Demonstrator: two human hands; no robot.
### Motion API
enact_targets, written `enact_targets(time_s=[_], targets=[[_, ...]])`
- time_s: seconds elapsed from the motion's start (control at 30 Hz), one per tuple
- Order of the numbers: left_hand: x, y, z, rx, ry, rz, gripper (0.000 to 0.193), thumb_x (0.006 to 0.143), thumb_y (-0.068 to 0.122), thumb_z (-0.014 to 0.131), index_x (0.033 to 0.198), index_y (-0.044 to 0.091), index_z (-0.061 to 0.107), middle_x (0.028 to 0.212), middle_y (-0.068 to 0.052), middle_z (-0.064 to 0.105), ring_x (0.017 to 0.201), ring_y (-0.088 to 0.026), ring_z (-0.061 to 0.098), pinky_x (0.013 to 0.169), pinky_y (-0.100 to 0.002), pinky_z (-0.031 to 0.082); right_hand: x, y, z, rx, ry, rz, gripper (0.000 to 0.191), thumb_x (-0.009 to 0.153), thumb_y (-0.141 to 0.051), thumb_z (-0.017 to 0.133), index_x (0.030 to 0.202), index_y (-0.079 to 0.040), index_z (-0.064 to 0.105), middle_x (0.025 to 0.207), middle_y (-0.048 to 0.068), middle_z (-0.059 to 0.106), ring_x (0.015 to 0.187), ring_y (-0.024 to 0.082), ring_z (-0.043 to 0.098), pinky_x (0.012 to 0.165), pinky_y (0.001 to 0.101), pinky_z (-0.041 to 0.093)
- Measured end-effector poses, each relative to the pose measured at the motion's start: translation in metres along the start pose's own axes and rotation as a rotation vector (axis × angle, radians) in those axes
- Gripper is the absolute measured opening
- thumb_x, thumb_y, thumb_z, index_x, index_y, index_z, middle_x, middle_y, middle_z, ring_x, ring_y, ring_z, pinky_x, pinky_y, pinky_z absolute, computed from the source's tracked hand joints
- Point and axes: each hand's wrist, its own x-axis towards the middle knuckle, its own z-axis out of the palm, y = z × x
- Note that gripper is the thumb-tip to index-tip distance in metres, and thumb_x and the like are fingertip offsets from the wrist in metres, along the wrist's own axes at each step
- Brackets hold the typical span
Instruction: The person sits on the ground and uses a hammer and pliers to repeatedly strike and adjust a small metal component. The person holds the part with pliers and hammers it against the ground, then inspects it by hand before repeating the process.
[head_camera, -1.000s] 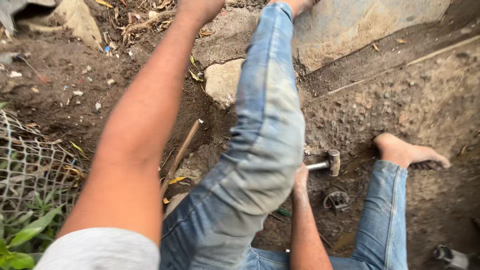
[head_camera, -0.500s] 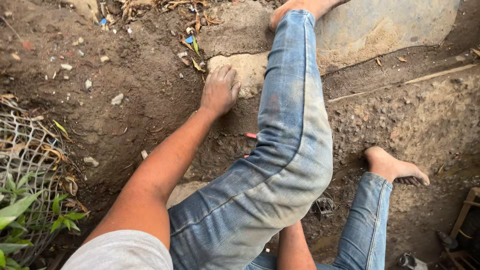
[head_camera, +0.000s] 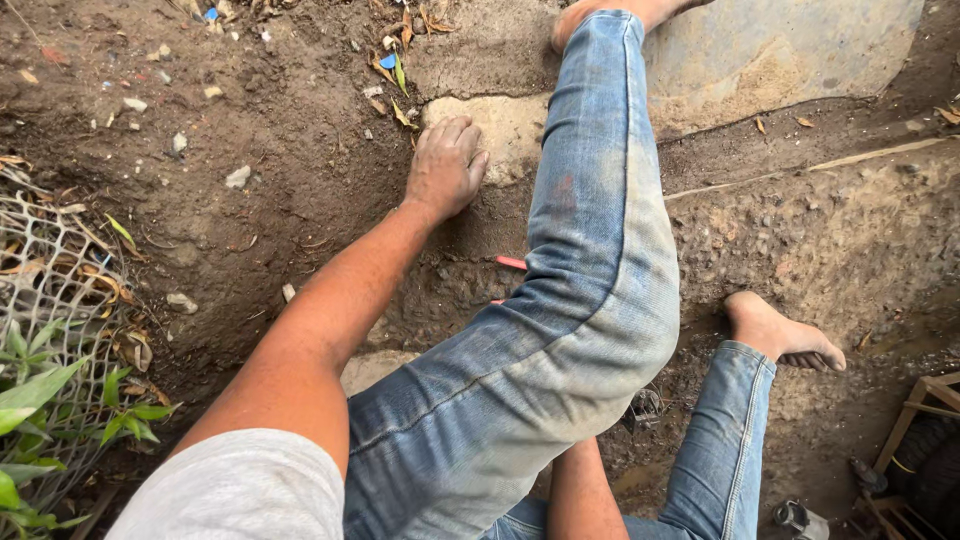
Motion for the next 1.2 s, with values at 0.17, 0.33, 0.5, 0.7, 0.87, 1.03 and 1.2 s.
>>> enact_targets(time_s=[0.17,0.33,0.5,0.7,0.87,1.03,1.2], targets=[[0.001,0.002,-0.004,0.003,0.038,0.048,0.04,0.097,0.027,0.065,0.126,0.0,0.063,0.135,-0.019,0.06,0.129,-0.034,0.054,0.11,-0.049,0.039,-0.002,-0.001,0.0,0.009,0.01,0.01,0.028,0.094,-0.023,0.072,0.102,0.004,0.067,0.082,0.011,0.069,0.065,0.019,0.064,0.055,0.0319,0.051],[0.001,0.006,-0.007,0.02,0.087,0.076,0.037,0.097,0.025,0.065,0.125,0.001,0.063,0.135,-0.019,0.06,0.127,-0.033,0.054,0.11,-0.049,0.039,-0.008,-0.002,0.006,0.026,0.006,0.016,0.028,0.094,-0.024,0.073,0.101,0.003,0.067,0.08,0.01,0.068,0.063,0.018,0.064,0.053,0.0317,0.05],[0.0,0.007,-0.008,0.031,0.071,0.082,0.037,0.096,0.025,0.065,0.124,0.001,0.063,0.135,-0.018,0.06,0.128,-0.034,0.054,0.11,-0.049,0.039,-0.016,-0.001,0.019,0.034,-0.037,0.026,0.029,0.094,-0.024,0.073,0.1,0.003,0.067,0.079,0.009,0.068,0.062,0.017,0.064,0.052,0.0314,0.05],[0.004,0.009,-0.007,0.069,0.076,0.086,0.036,0.098,0.025,0.063,0.126,0.003,0.063,0.137,-0.017,0.06,0.129,-0.032,0.053,0.112,-0.047,0.037,-0.025,-0.001,0.038,0.07,-0.06,-0.004,0.029,0.094,-0.025,0.073,0.098,0.003,0.067,0.077,0.009,0.067,0.06,0.016,0.064,0.051,0.0311,0.049],[-0.002,0.009,-0.003,0.202,0.111,0.154,0.035,0.096,0.025,0.062,0.124,0.004,0.064,0.135,-0.017,0.061,0.125,-0.031,0.055,0.109,-0.047,0.04,-0.018,0.006,0.044,0.12,-0.089,-0.036,0.029,0.094,-0.025,0.073,0.097,0.003,0.066,0.076,0.008,0.067,0.059,0.016,0.064,0.05,0.0308,0.049],[-0.015,0.01,0.016,0.233,0.07,0.226,0.034,0.097,0.024,0.062,0.124,0.004,0.064,0.133,-0.016,0.061,0.123,-0.03,0.056,0.107,-0.046,0.041,-0.002,0.02,0.041,0.167,-0.04,-0.065,0.026,0.093,-0.025,0.073,0.091,0.0,0.067,0.069,0.003,0.067,0.054,0.012,0.063,0.046,0.0288,0.048],[-0.022,0.014,0.028,0.241,0.048,0.255,0.033,0.098,0.023,0.062,0.124,0.003,0.064,0.131,-0.016,0.061,0.121,-0.029,0.056,0.105,-0.045,0.042,0.002,0.016,0.044,0.146,-0.024,-0.048,0.022,0.092,-0.022,0.071,0.095,-0.001,0.067,0.075,0.007,0.07,0.058,0.013,0.067,0.047,0.0282,0.051]])
